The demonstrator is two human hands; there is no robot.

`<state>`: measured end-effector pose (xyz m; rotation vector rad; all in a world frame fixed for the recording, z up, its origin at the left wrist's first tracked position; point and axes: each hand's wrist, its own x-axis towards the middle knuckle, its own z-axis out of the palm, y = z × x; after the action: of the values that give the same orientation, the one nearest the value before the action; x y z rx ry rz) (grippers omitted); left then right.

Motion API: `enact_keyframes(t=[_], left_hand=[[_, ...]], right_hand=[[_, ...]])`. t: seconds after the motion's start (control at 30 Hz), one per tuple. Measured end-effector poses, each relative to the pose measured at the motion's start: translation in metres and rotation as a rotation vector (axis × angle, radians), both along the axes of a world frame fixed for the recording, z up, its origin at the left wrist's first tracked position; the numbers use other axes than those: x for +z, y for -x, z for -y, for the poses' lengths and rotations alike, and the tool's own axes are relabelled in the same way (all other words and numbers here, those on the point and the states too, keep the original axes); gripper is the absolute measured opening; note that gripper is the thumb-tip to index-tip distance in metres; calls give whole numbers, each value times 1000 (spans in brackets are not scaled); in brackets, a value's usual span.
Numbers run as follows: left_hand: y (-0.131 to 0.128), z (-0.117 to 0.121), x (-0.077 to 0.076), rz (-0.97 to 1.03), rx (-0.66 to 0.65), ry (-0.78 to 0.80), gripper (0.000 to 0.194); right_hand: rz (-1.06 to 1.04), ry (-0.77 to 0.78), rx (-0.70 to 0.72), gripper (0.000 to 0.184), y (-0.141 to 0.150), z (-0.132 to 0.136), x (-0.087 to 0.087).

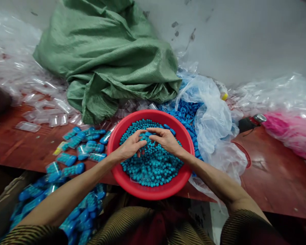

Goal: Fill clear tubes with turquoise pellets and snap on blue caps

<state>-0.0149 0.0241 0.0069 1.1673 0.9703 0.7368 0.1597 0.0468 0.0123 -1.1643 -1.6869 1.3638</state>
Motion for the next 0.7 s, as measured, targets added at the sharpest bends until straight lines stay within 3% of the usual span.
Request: enact_keyframes(t=[0.13, 0.2, 0.33, 0.4, 0.6, 0.7], left_hand=[[-4, 4, 0, 32, 86, -24, 51], [-4, 7, 0, 52, 96, -30, 51], [-3, 10, 1, 29, 73, -64, 57], [-3, 11, 2, -6, 76, -93, 57], [-3, 12, 5, 27, 132, -87, 59], [-2, 13, 5, 47, 150, -74, 59]], right_hand=[[-22, -160, -44, 28, 4, 6, 3], [-68, -95, -21, 27, 5, 7, 5], [-213, 178, -34, 29, 4, 5, 5], [-188, 205, -37, 26, 4, 5, 6], [119, -265, -18, 16, 2, 8, 13], [176, -401, 38, 16, 1, 8, 14]])
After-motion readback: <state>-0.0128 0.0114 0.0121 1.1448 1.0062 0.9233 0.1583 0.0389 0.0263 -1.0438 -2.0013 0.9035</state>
